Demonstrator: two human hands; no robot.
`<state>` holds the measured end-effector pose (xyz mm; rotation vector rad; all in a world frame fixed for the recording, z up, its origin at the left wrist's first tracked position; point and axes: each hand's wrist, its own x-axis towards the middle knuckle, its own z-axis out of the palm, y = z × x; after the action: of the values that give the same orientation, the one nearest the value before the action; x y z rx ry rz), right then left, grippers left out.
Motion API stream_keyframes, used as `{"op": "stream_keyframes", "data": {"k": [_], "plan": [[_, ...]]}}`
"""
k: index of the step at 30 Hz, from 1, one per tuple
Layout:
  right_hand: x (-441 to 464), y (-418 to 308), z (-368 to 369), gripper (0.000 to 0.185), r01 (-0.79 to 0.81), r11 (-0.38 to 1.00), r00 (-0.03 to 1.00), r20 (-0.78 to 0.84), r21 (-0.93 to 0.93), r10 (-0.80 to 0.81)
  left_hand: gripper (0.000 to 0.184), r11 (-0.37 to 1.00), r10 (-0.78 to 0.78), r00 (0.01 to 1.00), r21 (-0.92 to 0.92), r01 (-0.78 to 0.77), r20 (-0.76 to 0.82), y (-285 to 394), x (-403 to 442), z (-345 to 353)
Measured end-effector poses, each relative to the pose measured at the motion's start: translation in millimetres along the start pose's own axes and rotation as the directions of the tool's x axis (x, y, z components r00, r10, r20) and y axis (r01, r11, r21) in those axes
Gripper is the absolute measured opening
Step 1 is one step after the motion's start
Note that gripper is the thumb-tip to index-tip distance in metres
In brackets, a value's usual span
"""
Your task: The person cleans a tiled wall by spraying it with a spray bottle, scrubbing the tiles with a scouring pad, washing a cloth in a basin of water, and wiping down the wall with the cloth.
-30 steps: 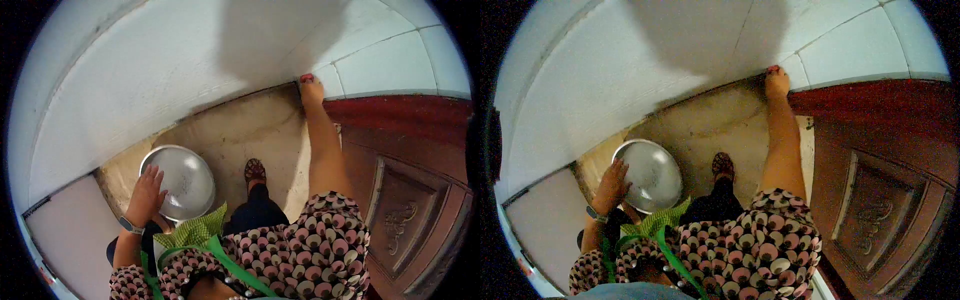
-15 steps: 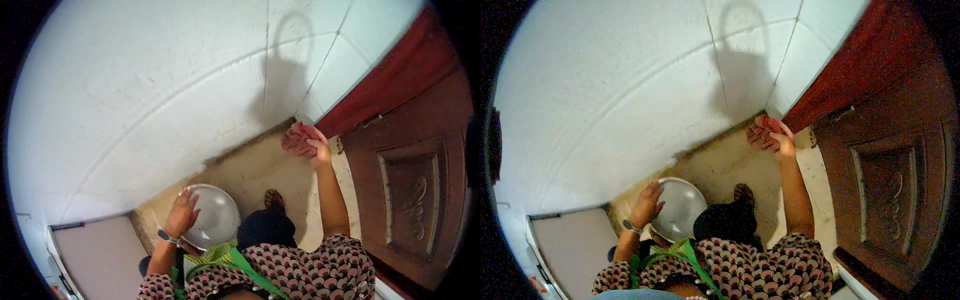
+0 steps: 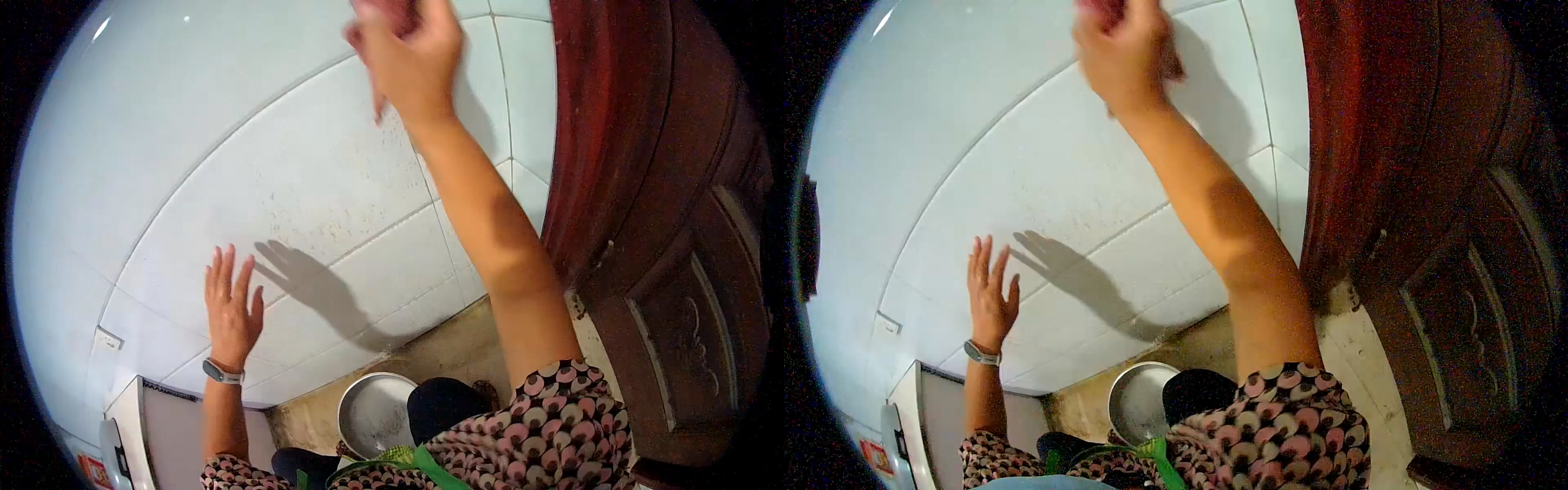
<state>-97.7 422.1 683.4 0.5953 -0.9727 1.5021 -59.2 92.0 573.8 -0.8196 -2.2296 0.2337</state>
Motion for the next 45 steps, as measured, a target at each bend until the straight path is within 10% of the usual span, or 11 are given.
{"op": "stream_keyframes", "data": {"k": [3,7,11,15,23,31,38,45], "plan": [[49,43,29,0.045,0.491,0.773,0.871,0.229,-0.401,-0.435,0.061,0.997,-0.012,0.999,0.073,0.014,-0.036,-3,21,-9],[26,89,15,0.050,0.475,0.624,0.880,0.321,-0.620,-0.351,0.065,0.992,-0.041,0.999,0.120,0.040,0.001,5,22,-11],[-38,108,-19,0.061,0.199,0.335,0.970,0.137,-0.921,-0.199,0.068,0.993,-0.078,0.992,0.095,0.068,0.101,11,-1,5],[-104,122,-89,0.072,0.096,0.499,0.982,0.163,-0.861,0.092,0.069,0.995,-0.102,0.968,0.029,0.098,0.228,18,-48,30],[-277,147,-226,0.060,0.128,0.364,0.930,0.239,-0.923,0.278,0.057,0.973,-0.028,0.896,-0.194,0.126,0.442,55,-84,83],[-301,157,-273,0.028,-0.508,0.530,0.850,-0.294,-0.679,0.438,0.054,0.940,0.048,0.915,-0.327,0.094,0.401,86,-68,83],[-108,71,-150,0.028,-0.135,0.802,0.991,-0.069,-0.583,0.117,0.053,0.930,-0.025,0.852,-0.300,0.211,0.523,56,-133,85],[-7,149,-101,0.056,0.388,0.401,0.869,0.184,-0.830,-0.460,0.053,0.902,-0.098,0.866,-0.324,0.285,0.491,54,-173,98]]}}
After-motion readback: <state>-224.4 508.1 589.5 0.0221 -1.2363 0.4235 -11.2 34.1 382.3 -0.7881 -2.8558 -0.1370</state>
